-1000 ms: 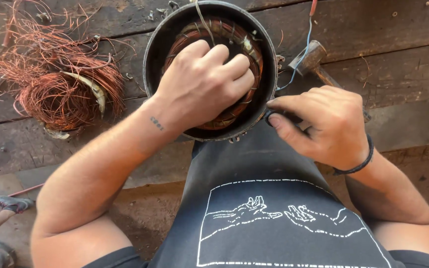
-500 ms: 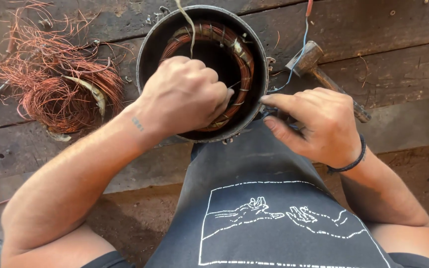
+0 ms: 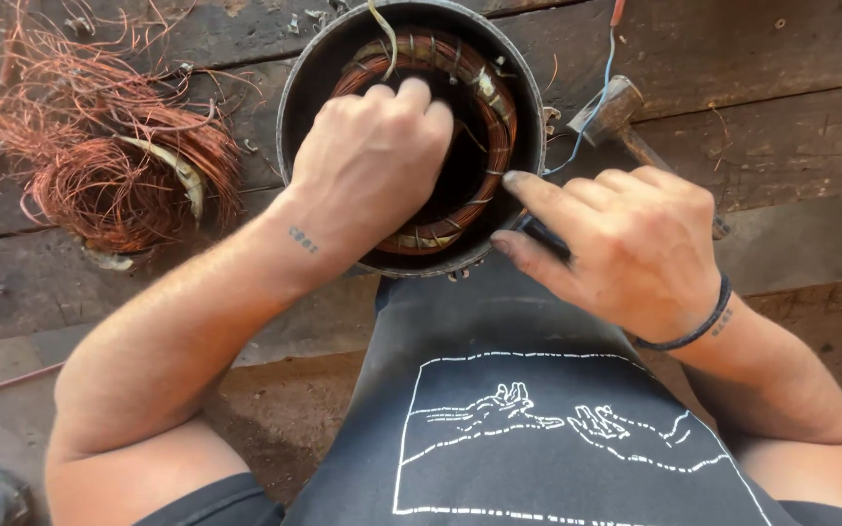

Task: Removing copper windings from an electric motor stator using pliers and hands

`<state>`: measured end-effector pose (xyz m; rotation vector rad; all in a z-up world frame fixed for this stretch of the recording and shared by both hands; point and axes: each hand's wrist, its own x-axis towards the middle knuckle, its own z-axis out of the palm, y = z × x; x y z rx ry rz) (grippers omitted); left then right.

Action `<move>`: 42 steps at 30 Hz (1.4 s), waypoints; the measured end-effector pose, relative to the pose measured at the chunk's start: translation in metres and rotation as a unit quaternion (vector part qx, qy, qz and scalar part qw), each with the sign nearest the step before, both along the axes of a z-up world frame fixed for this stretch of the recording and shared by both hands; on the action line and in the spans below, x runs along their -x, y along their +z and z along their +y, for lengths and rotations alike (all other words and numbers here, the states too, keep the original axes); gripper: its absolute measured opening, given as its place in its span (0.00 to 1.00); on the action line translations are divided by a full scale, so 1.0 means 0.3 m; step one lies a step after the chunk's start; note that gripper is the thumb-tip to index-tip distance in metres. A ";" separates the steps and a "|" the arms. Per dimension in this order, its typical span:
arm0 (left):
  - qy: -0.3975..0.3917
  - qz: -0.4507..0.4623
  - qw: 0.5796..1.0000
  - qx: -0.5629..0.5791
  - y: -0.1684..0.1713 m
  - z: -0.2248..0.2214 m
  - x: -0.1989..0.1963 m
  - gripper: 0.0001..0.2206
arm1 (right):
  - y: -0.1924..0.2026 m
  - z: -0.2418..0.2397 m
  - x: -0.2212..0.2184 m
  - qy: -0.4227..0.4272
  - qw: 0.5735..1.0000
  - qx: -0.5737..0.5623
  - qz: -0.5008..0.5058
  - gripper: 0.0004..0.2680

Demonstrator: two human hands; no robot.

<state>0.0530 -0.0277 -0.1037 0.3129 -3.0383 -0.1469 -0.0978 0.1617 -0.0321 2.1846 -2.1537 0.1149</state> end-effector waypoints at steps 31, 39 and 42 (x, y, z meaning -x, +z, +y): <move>-0.027 0.068 0.994 -0.082 0.071 -0.019 -0.012 0.11 | 0.030 -0.053 -0.051 -0.081 0.987 -0.046 0.127 0.06; -0.032 0.094 0.990 -0.099 0.097 -0.022 -0.035 0.13 | -0.056 -0.063 -0.060 -0.195 0.975 -0.103 0.042 0.07; -0.032 0.115 0.987 -0.112 0.111 -0.026 -0.046 0.13 | -0.074 -0.064 -0.074 -0.203 0.977 -0.046 -0.040 0.07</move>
